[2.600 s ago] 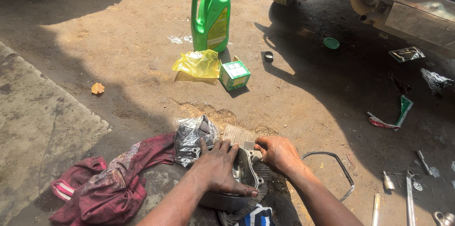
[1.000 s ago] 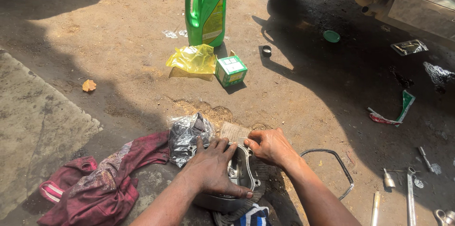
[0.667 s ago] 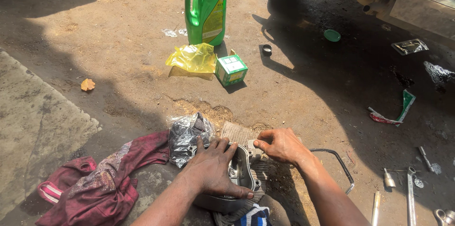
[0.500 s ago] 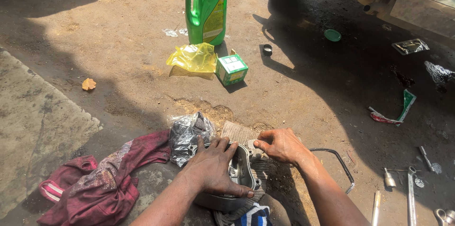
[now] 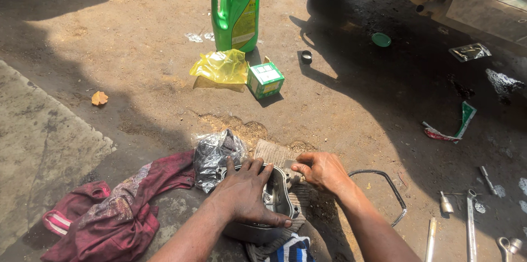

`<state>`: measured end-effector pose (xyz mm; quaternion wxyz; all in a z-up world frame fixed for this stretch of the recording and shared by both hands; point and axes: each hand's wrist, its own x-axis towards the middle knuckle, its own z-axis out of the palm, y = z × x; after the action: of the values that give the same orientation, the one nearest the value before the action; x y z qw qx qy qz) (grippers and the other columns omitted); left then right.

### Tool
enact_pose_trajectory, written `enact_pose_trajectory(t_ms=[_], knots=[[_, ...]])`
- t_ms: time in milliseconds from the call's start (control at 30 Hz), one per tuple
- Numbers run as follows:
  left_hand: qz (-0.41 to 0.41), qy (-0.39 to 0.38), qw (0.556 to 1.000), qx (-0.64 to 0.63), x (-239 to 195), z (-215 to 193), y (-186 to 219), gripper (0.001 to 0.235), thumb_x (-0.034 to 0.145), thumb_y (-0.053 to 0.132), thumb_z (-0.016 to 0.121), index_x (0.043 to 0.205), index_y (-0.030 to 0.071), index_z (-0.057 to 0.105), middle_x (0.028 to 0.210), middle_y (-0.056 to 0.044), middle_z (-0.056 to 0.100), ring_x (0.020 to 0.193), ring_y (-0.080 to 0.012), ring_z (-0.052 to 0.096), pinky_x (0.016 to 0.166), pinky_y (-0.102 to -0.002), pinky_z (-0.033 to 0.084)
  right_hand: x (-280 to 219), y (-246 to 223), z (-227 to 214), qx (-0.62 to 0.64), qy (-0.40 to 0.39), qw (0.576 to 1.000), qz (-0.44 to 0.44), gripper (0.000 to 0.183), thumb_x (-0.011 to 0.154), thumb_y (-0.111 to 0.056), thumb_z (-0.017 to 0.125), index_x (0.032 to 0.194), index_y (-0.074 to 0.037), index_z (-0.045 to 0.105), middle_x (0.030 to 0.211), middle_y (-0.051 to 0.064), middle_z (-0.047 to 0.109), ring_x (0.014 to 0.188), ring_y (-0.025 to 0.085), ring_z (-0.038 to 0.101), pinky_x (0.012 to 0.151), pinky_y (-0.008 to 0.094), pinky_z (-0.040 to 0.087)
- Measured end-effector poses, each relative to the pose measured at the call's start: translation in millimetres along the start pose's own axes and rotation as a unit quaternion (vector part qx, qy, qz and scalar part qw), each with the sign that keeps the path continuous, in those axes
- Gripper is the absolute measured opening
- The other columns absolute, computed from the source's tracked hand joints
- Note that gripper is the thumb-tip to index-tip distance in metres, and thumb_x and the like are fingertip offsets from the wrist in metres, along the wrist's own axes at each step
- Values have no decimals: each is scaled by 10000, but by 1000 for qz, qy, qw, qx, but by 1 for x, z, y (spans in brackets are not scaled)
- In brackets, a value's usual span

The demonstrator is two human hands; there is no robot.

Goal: The person cleans a metal part using a cloth and a metal file. They wipe the part, file its edges, and wipe it again repeatedly.

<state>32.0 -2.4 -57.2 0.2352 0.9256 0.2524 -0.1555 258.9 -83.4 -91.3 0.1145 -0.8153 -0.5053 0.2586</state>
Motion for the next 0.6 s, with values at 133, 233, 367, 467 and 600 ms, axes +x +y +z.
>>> enact_pose_trajectory(t_ms=[133, 233, 367, 467, 600], knots=[[-4, -5, 1000, 0, 2, -3, 0, 1500, 507, 984, 625, 1566, -17, 273, 1606, -282, 269, 1521, -447, 201, 1174, -774, 34, -3, 0, 2, -7, 67, 998, 13, 396, 869, -482, 712, 1111, -181, 800, 960, 97, 796, 837, 274, 759, 821, 437, 582], [-1, -6, 1000, -3, 0, 1, 0, 1497, 508, 984, 612, 1565, -23, 281, 1605, -271, 285, 1521, -433, 220, 1173, -786, 31, -15, -15, -1, -40, 32, 999, -6, 343, 907, -450, 659, 1088, -199, 809, 912, 80, 814, 768, 276, 772, 857, 428, 553], [-5, -10, 1000, -5, -1, -5, 0, 1507, 505, 983, 628, 1565, -29, 277, 1607, -277, 272, 1524, -439, 204, 1176, -772, 33, -16, -21, -6, -67, 50, 995, 54, 321, 920, -454, 662, 1102, -227, 798, 846, 96, 808, 776, 278, 761, 863, 429, 531], [-12, -7, 1000, -13, 0, 1, -2, 1503, 490, 985, 625, 1564, -11, 284, 1610, -262, 272, 1523, -425, 214, 1193, -752, 36, -14, -10, 12, -18, 60, 998, 18, 336, 913, -458, 684, 1087, -191, 790, 841, 135, 774, 790, 314, 732, 778, 446, 565], [-5, -14, 1000, -12, -1, -5, 1, 1495, 508, 979, 643, 1586, 8, 280, 1603, -292, 264, 1530, -448, 185, 1188, -750, 48, -8, -3, 7, -104, 88, 991, 4, 359, 857, -464, 707, 1107, -221, 794, 828, 125, 778, 796, 323, 736, 883, 532, 454]])
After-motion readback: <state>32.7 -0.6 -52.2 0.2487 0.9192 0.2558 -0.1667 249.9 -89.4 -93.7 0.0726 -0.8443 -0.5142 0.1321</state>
